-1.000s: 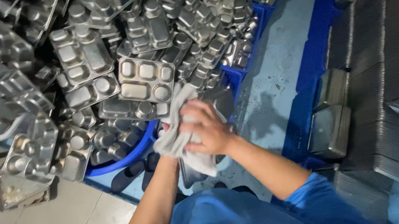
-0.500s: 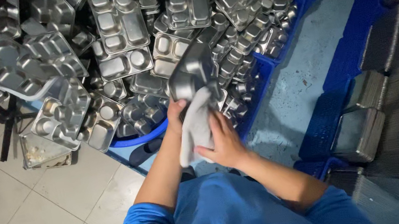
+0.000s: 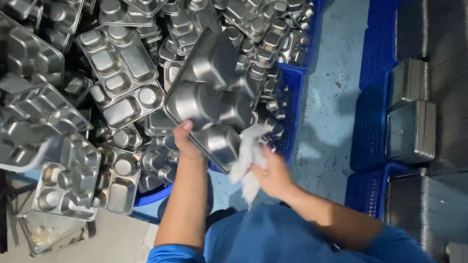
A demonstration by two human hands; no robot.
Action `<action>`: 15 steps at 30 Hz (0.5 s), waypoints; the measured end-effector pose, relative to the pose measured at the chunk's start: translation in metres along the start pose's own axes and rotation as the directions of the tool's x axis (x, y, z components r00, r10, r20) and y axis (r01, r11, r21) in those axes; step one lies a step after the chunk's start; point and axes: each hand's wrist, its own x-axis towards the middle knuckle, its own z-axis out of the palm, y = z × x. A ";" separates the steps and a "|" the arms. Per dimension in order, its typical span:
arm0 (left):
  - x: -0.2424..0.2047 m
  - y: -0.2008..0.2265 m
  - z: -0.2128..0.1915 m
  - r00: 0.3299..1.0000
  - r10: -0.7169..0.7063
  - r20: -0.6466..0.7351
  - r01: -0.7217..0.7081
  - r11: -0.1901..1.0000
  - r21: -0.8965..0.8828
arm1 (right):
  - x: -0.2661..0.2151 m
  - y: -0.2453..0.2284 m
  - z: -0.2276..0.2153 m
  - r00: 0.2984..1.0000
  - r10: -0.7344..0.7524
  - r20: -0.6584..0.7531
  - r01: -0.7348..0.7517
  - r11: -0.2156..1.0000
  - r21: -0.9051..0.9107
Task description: The person repeatedly picks up stainless steel compartment trays from a large pile, wipes each tray with a white cloth, and places the cleaned trays onto a growing stack on a blue table. The process is continuous and repetitive throughout the clip.
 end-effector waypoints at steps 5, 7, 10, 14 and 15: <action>-0.003 -0.014 0.014 0.998 0.031 -0.055 -0.024 0.994 0.109 | 0.048 -0.021 -0.053 0.791 -0.576 0.206 0.568 0.566 -0.597; -0.015 -0.017 0.040 0.993 0.030 0.117 -0.064 0.952 0.300 | 0.058 -0.029 -0.055 0.795 -0.543 0.270 0.587 0.577 -0.568; -0.023 -0.004 0.074 0.973 -0.037 0.227 -0.062 0.908 0.415 | 0.065 -0.029 -0.045 0.888 -0.433 0.158 0.460 0.814 -0.355; -0.025 0.005 0.085 0.958 -0.025 0.285 -0.123 0.864 0.489 | 0.060 -0.001 -0.011 0.982 -0.110 0.156 0.097 0.991 0.089; -0.024 0.008 0.081 0.958 -0.003 0.286 -0.128 0.889 0.440 | 0.059 0.008 -0.003 0.982 -0.028 0.186 -0.030 0.953 0.302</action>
